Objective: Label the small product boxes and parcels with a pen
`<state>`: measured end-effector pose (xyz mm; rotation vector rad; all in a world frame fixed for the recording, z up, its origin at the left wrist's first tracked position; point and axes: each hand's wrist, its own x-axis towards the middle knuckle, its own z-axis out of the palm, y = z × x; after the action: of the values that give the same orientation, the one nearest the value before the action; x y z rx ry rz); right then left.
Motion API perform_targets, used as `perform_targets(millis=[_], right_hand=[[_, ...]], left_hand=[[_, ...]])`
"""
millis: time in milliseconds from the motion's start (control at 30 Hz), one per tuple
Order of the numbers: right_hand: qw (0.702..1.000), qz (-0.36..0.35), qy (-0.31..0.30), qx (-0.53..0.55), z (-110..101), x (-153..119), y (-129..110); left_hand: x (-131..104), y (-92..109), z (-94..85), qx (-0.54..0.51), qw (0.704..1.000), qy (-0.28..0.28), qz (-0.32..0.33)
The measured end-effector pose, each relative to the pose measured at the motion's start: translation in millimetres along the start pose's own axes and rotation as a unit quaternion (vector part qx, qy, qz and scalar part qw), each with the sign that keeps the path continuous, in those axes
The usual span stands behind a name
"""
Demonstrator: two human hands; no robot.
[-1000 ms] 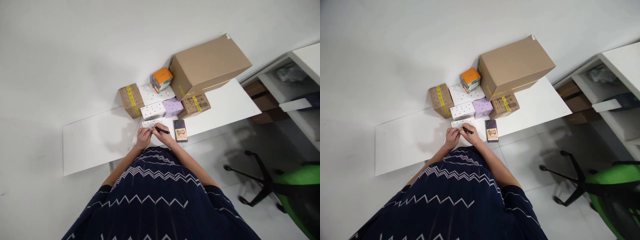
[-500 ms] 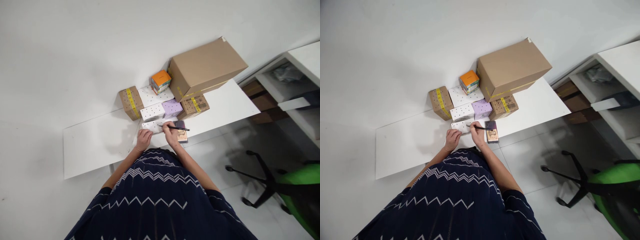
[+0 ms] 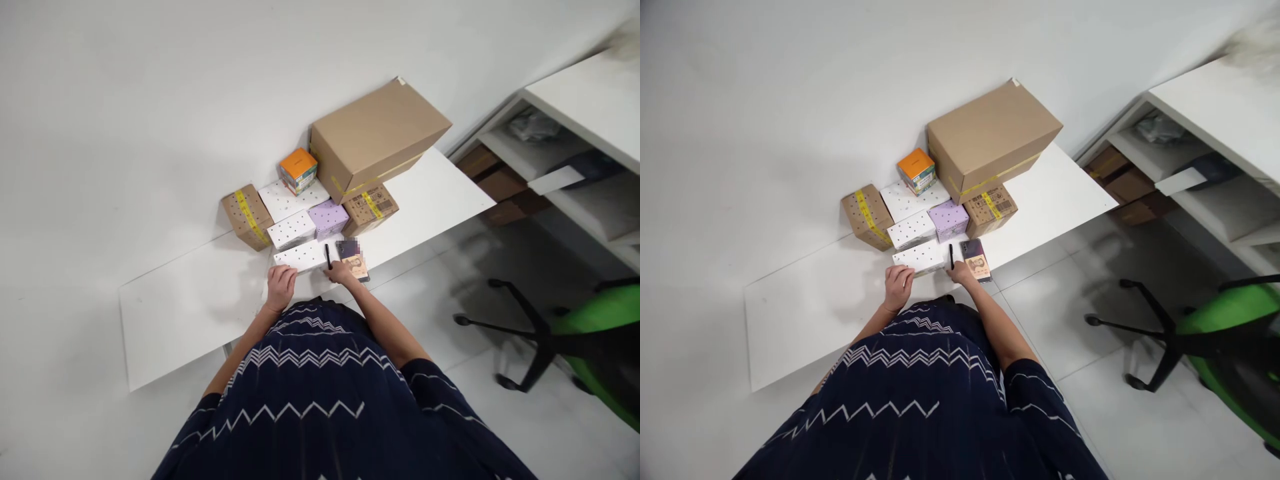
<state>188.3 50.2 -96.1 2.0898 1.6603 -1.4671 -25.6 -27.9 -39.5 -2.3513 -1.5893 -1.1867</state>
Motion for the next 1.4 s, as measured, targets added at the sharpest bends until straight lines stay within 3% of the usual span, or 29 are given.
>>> perform_targets(millis=[167,267,367,433,767,833,900,967,1033,1100,1167,1267,1400], right_hand=[[1.000,-0.001,0.026,-0.014,1.1,5.0,0.6],[0.991,0.003,0.121,-0.057,-4.7,-2.5,11.9],[0.965,0.029,0.242,-0.102,-8.7,-12.9,26.6],[0.953,0.050,0.275,-0.114,-8.6,-17.6,34.6],[0.966,0.040,0.247,-0.065,-9.6,-15.2,43.1],[0.972,0.041,0.230,0.009,-16.3,-18.1,43.0],[0.968,0.038,0.189,0.159,-22.9,-24.5,43.9],[0.927,0.030,0.120,0.353,-28.3,-34.8,45.3],[0.855,0.002,0.048,0.517,-32.8,-49.1,45.8],[0.785,-0.044,-0.009,0.618,-38.1,-66.1,43.7],[0.734,-0.091,-0.052,0.671,-45.7,-84.4,37.5],[0.690,-0.132,-0.103,0.704,-59.9,-112.1,20.8],[0.667,-0.147,-0.141,0.717,-69.9,-145.7,-7.7]], left_hand=[[-2.3,-2.4,0.3,0.005,1.000,-0.017,-0.016],[-3.4,-4.1,1.2,0.002,1.000,-0.020,-0.019],[-3.2,-4.7,1.5,-0.002,1.000,-0.010,-0.010],[-2.7,-4.7,1.4,0.000,1.000,-0.005,-0.007],[-5.3,-7.9,4.0,-0.017,0.999,-0.029,-0.040],[-5.4,-8.5,4.4,-0.020,0.998,-0.034,-0.044],[-4.9,-8.9,4.5,-0.019,0.998,-0.034,-0.042],[-4.1,-9.1,4.3,-0.013,0.999,-0.029,-0.030],[-3.2,-9.1,4.0,-0.007,1.000,-0.018,-0.014],[-2.3,-9.0,3.5,-0.005,1.000,-0.013,-0.007],[-1.6,-8.9,2.9,-0.007,1.000,-0.018,-0.012],[-0.5,-8.4,1.9,-0.011,1.000,-0.024,-0.014],[-0.3,-6.8,1.6,-0.020,0.999,-0.036,-0.028]])
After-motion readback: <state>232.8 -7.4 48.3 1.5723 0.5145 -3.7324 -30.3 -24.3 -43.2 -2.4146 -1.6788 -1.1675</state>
